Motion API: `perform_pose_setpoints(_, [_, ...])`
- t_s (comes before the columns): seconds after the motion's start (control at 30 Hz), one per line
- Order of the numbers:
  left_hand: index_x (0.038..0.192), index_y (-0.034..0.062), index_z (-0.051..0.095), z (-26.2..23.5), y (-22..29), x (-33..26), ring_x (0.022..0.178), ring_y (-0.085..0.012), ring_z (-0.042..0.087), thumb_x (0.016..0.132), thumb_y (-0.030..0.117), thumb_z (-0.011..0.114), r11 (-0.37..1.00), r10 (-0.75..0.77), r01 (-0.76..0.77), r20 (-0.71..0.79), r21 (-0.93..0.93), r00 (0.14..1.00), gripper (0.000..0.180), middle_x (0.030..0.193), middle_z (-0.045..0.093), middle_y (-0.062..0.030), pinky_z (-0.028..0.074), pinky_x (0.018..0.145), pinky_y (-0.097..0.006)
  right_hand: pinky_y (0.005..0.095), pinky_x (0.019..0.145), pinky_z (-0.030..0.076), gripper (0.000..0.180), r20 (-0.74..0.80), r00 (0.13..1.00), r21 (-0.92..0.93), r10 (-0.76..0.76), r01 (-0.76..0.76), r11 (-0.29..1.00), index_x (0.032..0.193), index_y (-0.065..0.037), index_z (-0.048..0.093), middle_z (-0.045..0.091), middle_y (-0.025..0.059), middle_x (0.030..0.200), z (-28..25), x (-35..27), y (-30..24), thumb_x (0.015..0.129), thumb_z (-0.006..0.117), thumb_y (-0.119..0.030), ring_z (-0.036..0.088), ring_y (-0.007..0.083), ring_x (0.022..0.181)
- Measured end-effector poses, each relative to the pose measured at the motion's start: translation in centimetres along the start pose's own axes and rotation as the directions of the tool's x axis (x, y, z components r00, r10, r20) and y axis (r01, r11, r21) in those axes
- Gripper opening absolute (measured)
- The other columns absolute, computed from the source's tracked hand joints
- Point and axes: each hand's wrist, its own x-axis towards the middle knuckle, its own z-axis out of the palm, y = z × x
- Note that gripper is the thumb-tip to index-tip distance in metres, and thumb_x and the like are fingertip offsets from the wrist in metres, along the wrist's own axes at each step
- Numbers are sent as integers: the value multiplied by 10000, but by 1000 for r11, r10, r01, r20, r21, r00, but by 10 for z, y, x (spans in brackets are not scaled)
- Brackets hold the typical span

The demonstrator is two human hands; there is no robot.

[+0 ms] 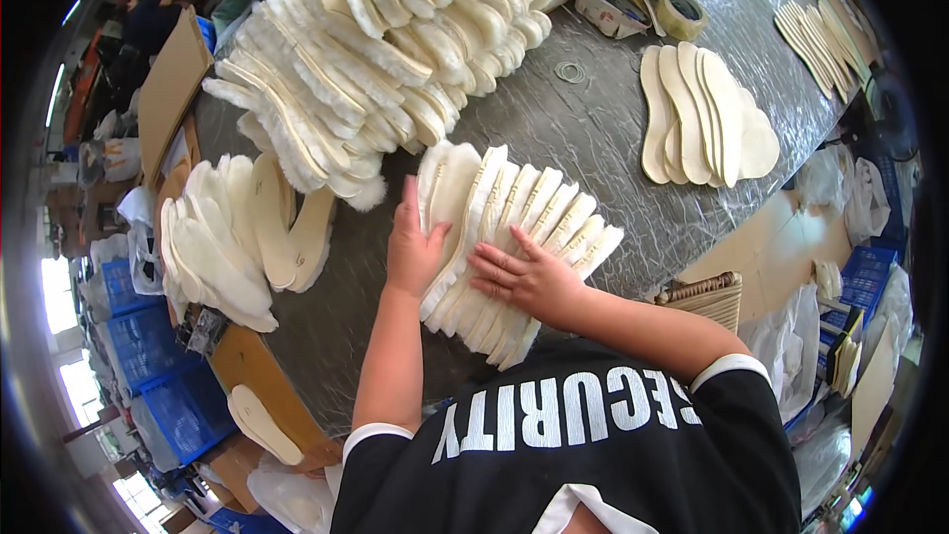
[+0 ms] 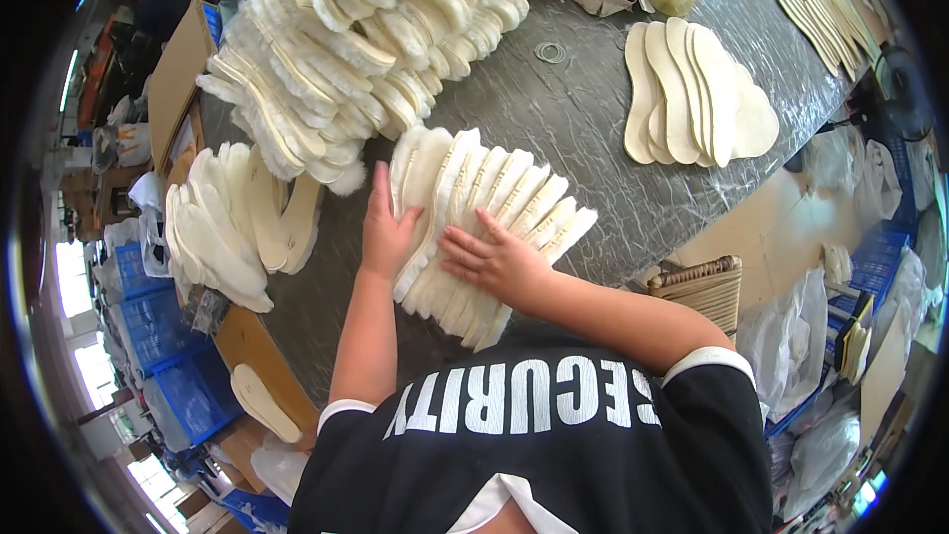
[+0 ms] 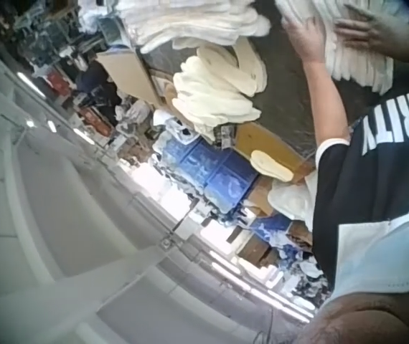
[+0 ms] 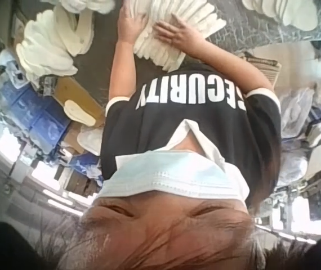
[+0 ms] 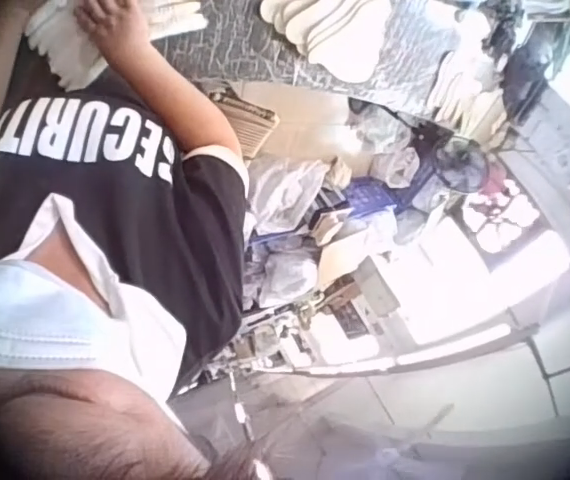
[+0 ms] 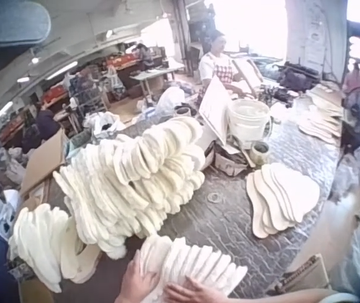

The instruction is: Sorting and stacking white fuzzy shoe insoles on a work table.

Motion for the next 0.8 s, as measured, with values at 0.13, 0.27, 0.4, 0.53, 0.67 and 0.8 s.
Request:
perform_pose_setpoints(0.13, [1265,155,549,-9,-12,-8,1015,-380,580,786,250,725,998,16,-37,315,59,949,519,1139,531,-164,489,832,-412,577,1142,78,588,-7,1000,-2,-1,1,1000,1442,-204,360,252,28,1547,-2,1,-3,869,449,-302,210,181,1435])
perform_pose_setpoints(0.27, [1257,131,546,-23,9,-1,1067,-375,552,702,325,791,1000,5,-11,417,12,909,637,1187,496,-157,478,870,-428,582,1141,72,566,-22,1000,-14,10,-10,1000,1444,-198,356,234,28,1550,3,-1,-3,895,437,-312,190,189,1438])
perform_pose_setpoints(0.4, [1260,123,532,-22,15,-2,1158,-373,491,611,290,849,995,-86,55,453,82,887,741,1238,456,-146,434,955,-420,573,1147,86,568,21,1000,-36,3,-2,999,1444,-222,355,286,26,1516,2,-4,-5,889,436,-317,216,237,1426])
perform_pose_setpoints(0.53, [1262,124,518,-17,5,-3,1196,-383,454,623,204,836,994,-103,78,438,75,893,718,1315,420,-158,406,992,-415,582,1145,102,562,24,1000,-52,16,-15,999,1433,-245,374,324,29,1485,8,-4,-8,881,441,-319,233,273,1413])
perform_pose_setpoints(0.67, [1253,147,526,-4,1,-12,1168,-398,463,667,155,801,998,40,-32,174,-46,984,648,1407,355,-174,404,994,-424,598,1136,112,553,-43,991,-67,130,-132,989,1417,-233,401,321,33,1487,7,-10,-21,873,452,-314,241,280,1409])
perform_pose_setpoints(0.8, [1143,174,612,1,4,-20,1172,-382,458,733,182,756,965,174,-216,250,152,953,435,1482,266,-182,389,993,-429,606,1120,135,561,-124,972,-42,200,-206,978,1416,-192,406,316,82,1484,11,-16,-27,872,460,-320,244,304,1400])
